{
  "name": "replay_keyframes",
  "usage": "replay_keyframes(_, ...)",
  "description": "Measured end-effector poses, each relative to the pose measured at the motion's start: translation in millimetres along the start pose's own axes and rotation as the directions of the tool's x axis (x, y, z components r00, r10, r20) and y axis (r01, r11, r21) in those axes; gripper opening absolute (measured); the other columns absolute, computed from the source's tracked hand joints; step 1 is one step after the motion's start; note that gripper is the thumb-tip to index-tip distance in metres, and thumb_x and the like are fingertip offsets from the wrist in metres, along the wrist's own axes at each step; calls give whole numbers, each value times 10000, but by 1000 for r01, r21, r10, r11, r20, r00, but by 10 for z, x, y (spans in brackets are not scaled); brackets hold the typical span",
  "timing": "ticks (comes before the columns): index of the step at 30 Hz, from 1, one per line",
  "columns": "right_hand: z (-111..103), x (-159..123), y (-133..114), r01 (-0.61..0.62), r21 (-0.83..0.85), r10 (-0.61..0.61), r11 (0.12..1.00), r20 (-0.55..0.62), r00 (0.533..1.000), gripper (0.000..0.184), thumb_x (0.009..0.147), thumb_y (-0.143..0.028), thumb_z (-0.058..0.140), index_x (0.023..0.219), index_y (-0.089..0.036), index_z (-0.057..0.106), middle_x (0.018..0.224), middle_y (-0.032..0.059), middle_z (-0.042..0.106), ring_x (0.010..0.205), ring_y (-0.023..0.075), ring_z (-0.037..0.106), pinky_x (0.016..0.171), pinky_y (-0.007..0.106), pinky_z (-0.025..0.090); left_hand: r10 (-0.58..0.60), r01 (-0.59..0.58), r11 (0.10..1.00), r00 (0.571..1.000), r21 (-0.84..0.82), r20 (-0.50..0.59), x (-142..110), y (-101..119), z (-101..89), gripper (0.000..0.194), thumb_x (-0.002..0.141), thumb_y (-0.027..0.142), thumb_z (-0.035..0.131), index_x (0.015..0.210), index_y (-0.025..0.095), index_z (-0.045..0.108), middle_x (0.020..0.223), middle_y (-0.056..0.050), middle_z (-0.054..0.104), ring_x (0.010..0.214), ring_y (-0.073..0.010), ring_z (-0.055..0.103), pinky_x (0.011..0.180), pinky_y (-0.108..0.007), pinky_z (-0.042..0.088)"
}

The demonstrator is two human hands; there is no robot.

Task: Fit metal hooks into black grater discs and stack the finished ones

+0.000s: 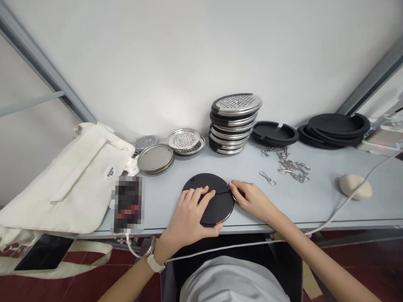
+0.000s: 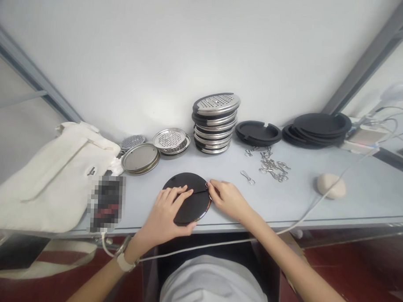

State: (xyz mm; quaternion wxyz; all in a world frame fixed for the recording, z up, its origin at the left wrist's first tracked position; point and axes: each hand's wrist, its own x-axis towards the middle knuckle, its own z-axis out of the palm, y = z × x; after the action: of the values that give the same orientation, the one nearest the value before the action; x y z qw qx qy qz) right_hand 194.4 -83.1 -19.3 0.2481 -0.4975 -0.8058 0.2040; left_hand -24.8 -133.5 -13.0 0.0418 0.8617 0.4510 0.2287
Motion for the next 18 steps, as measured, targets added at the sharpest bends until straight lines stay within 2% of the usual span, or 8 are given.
replay_keyframes(18, 1, -7, 14, 17, -33, -16, 999, 13, 1000, 338, 989, -305, 314, 677, -229, 420, 586, 4, 532, 541, 164, 499, 577, 267, 352, 14, -14, 1000, 1000, 5, -7, -9, -11, 9, 687, 740, 430, 703, 1345, 192, 483, 1309, -113, 535, 1150, -302, 483, 1003, -459, 376)
